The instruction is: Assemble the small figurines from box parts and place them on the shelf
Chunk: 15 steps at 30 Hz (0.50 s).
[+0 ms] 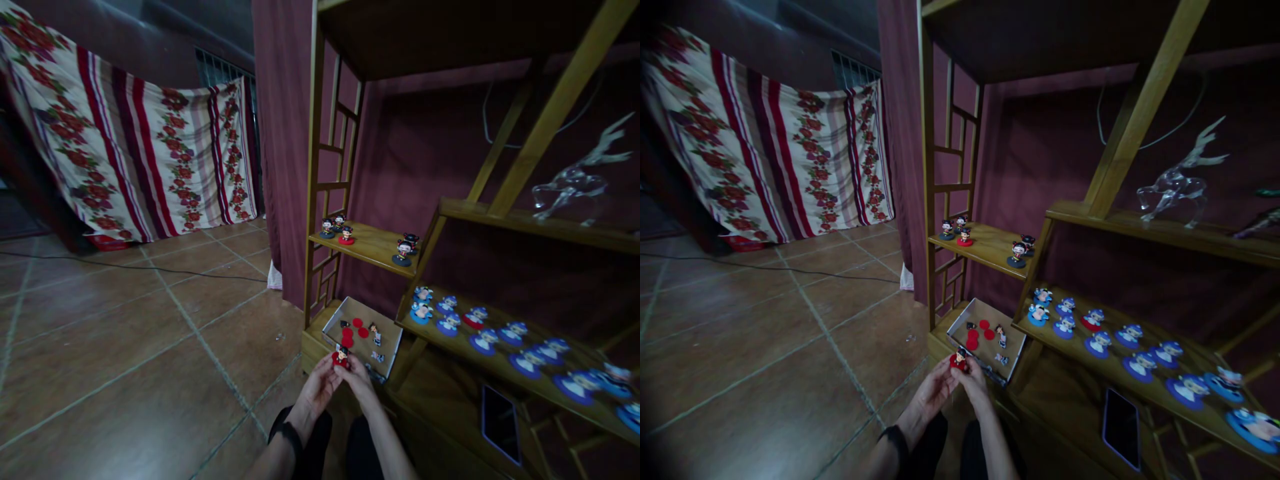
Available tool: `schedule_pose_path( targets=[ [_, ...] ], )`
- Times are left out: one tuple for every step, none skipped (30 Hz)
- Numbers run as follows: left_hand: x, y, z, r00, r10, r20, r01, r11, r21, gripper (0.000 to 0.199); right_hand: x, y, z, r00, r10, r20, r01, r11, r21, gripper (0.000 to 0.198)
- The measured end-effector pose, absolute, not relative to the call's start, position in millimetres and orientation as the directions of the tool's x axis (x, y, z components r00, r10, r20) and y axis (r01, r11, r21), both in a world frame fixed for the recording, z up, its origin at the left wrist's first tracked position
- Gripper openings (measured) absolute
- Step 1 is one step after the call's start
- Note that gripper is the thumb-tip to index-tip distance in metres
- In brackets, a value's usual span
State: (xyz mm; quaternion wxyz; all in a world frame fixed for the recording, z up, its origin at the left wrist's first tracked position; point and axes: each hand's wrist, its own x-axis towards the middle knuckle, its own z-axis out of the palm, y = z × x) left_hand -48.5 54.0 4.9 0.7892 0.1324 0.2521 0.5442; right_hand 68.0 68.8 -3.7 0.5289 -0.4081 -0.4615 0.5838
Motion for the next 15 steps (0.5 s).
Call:
schedule_pose_path(
  targets=[
    [-48.8,54.2,5.1,0.282,0.925,-0.256,-0.79,0.375,0.485,0.033,67.7,68.4,-3.1,-0.108,0.994,0.012,-0.238,-0.015,-0.971,0.041],
    [-49.2,54.3,5.2,0.283,0.924,-0.255,-0.788,0.376,0.487,0.032,67.4,68.0,-2.4,-0.107,0.994,0.015,-0.242,-0.011,-0.97,0.041],
    [-49.5,54.5,5.3,0.283,0.925,-0.252,-0.786,0.374,0.492,0.031,66.9,67.6,-1.7,-0.104,0.994,0.021,-0.25,-0.006,-0.968,0.042],
    [-49.7,54.6,5.4,0.282,0.927,-0.248,-0.785,0.372,0.496,0.03,66.5,67.4,-1.2,-0.103,0.994,0.025,-0.258,-0.002,-0.966,0.043],
    [-49.8,54.7,5.5,0.279,0.929,-0.244,-0.784,0.367,0.5,0.029,66.2,67.4,-0.8,-0.106,0.994,0.028,-0.265,-0.001,-0.964,0.044],
    [-49.9,54.8,5.7,0.278,0.93,-0.24,-0.785,0.364,0.502,0.029,66.1,67.4,-0.5,-0.109,0.994,0.028,-0.268,-0.002,-0.963,0.045],
    [-49.9,55.0,5.9,0.279,0.931,-0.237,-0.785,0.363,0.503,0.028,66.1,67.6,-0.5,-0.112,0.993,0.026,-0.267,-0.005,-0.964,0.045],
    [-49.8,55.1,6.4,0.281,0.93,-0.237,-0.784,0.365,0.502,0.028,66.4,67.9,-0.6,-0.116,0.993,0.023,-0.261,-0.008,-0.965,0.044],
    [-49.7,55.4,6.9,0.284,0.928,-0.242,-0.783,0.37,0.5,0.029,66.7,68.2,-1.0,-0.118,0.993,0.019,-0.253,-0.011,-0.967,0.043],
    [-49.6,55.6,7.6,0.284,0.925,-0.252,-0.782,0.376,0.498,0.029,67.2,68.5,-1.4,-0.118,0.993,0.018,-0.246,-0.012,-0.969,0.043],
    [-49.5,55.8,8.4,0.283,0.922,-0.266,-0.78,0.382,0.495,0.03,67.6,68.7,-1.8,-0.114,0.993,0.018,-0.241,-0.01,-0.97,0.043],
    [-49.5,56.0,9.2,0.283,0.917,-0.28,-0.778,0.39,0.492,0.031,68.0,68.7,-2.1,-0.108,0.994,0.021,-0.24,-0.005,-0.971,0.043],
    [-49.5,56.2,10.2,0.283,0.914,-0.292,-0.777,0.397,0.489,0.032,68.2,68.6,-2.4,-0.104,0.994,0.028,-0.241,0.002,-0.971,0.042],
    [-49.6,56.2,11.2,0.284,0.91,-0.302,-0.776,0.403,0.485,0.033,68.4,68.4,-2.5,-0.102,0.994,0.037,-0.244,0.011,-0.97,0.042],
    [-49.8,56.1,12.3,0.285,0.908,-0.308,-0.776,0.407,0.482,0.034,68.5,68.1,-2.6,-0.104,0.994,0.046,-0.248,0.019,-0.969,0.042]
  ],
)
